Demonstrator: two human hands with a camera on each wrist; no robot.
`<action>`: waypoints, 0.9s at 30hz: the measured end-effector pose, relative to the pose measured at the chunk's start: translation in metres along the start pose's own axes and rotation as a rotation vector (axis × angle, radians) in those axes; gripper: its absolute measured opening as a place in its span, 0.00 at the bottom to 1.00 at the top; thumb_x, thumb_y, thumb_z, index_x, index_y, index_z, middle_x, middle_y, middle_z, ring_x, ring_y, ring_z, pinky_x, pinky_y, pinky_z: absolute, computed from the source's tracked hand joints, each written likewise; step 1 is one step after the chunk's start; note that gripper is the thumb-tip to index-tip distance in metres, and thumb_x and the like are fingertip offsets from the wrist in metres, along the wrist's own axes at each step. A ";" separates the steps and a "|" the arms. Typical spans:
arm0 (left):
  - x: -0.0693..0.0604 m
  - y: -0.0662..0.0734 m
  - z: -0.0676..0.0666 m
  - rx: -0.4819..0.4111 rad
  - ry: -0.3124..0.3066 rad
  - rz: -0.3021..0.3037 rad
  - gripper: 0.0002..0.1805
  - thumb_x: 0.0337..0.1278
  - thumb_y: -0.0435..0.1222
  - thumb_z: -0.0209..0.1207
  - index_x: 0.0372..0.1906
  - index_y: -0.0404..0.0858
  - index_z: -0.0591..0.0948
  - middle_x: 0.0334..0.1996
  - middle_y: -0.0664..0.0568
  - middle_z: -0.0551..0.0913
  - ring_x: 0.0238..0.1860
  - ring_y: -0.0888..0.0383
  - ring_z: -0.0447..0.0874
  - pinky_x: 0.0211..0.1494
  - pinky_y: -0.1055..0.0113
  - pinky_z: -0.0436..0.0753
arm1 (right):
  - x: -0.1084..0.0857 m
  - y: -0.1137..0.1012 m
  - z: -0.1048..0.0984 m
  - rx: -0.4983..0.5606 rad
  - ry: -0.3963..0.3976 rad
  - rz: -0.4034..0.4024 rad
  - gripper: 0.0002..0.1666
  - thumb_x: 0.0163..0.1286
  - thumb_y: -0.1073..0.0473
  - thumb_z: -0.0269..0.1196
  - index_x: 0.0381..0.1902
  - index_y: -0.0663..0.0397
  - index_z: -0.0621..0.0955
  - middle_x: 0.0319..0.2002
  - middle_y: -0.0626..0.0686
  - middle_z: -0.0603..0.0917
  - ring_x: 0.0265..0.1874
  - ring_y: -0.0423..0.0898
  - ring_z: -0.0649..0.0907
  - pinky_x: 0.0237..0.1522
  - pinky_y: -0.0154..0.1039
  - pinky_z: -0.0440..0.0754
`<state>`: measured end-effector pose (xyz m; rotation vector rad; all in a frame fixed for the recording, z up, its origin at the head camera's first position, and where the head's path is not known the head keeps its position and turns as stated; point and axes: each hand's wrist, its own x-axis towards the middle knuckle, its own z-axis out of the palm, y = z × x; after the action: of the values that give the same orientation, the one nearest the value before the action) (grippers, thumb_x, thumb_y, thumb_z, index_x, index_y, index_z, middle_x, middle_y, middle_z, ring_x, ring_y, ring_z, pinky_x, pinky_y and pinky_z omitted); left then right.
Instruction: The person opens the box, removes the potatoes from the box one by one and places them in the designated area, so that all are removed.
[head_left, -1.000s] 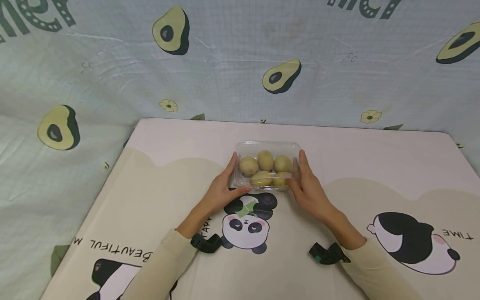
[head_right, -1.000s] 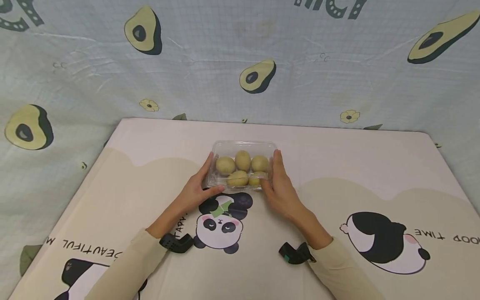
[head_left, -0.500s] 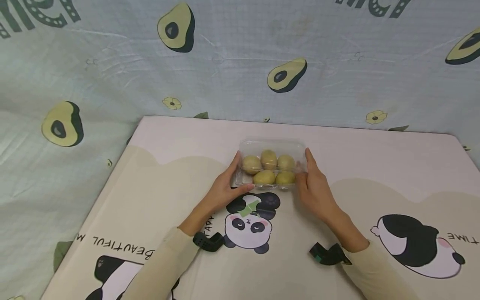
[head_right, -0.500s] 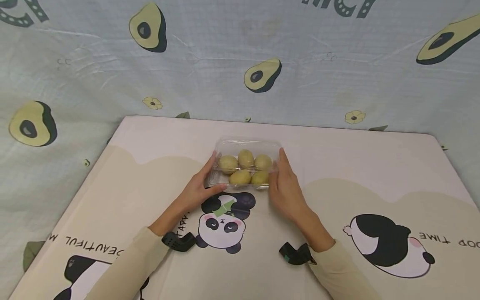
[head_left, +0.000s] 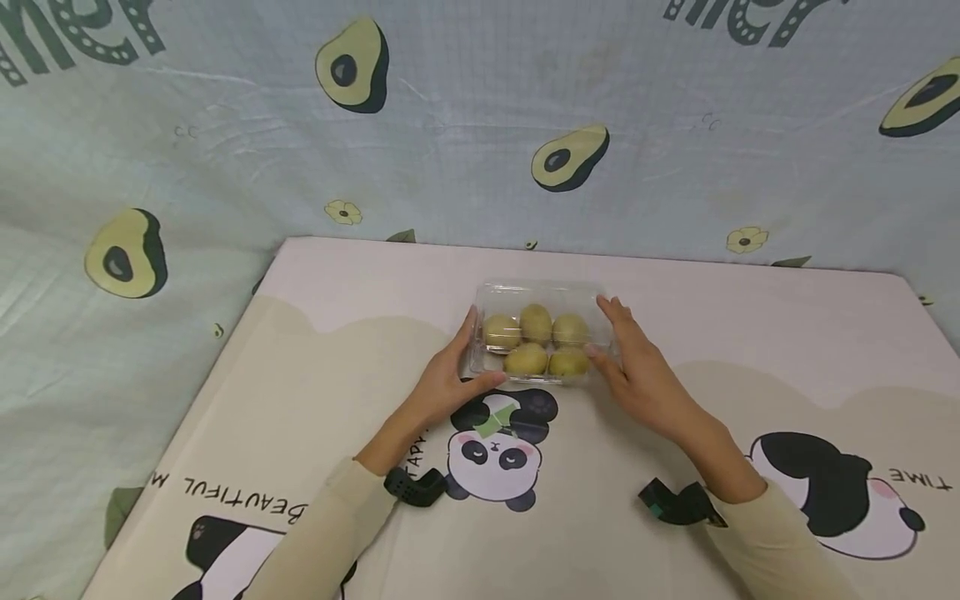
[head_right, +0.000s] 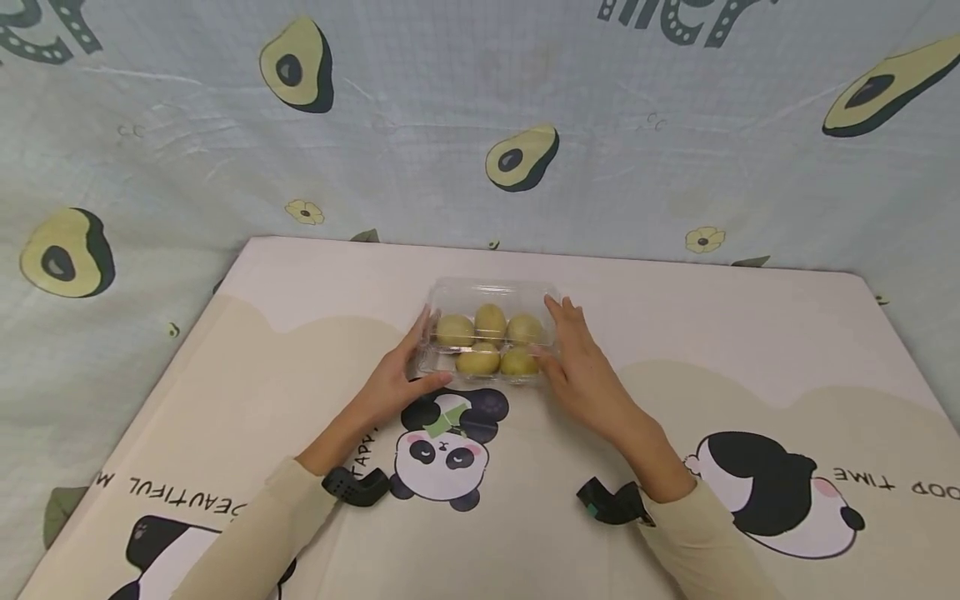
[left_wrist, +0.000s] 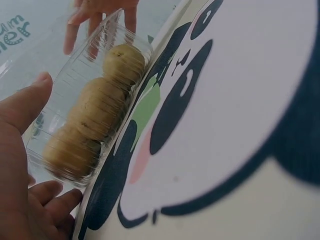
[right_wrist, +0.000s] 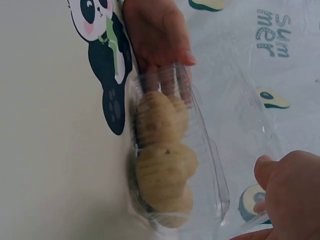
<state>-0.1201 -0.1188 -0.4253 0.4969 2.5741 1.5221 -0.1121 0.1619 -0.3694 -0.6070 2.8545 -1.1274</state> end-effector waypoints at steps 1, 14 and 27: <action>0.000 0.000 0.000 -0.001 0.000 0.000 0.63 0.41 0.75 0.53 0.77 0.50 0.40 0.75 0.51 0.47 0.74 0.52 0.45 0.72 0.51 0.51 | 0.000 0.000 -0.002 -0.005 0.003 -0.004 0.39 0.76 0.53 0.52 0.76 0.53 0.48 0.73 0.66 0.48 0.72 0.63 0.48 0.67 0.63 0.50; 0.000 0.000 -0.002 -0.008 -0.009 0.005 0.63 0.44 0.72 0.55 0.77 0.44 0.41 0.73 0.45 0.53 0.73 0.51 0.47 0.72 0.53 0.51 | 0.005 0.011 -0.012 0.031 0.110 -0.111 0.33 0.75 0.58 0.53 0.74 0.54 0.57 0.69 0.62 0.62 0.64 0.63 0.68 0.58 0.59 0.70; 0.001 -0.001 -0.002 -0.033 -0.007 0.064 0.61 0.48 0.67 0.59 0.77 0.42 0.40 0.74 0.50 0.51 0.73 0.58 0.48 0.73 0.55 0.48 | 0.015 0.024 -0.010 0.187 0.184 -0.145 0.33 0.74 0.62 0.54 0.74 0.55 0.57 0.69 0.61 0.64 0.65 0.60 0.68 0.60 0.52 0.68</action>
<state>-0.1213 -0.1206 -0.4255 0.5847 2.5473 1.5767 -0.1356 0.1795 -0.3757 -0.7447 2.8424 -1.5284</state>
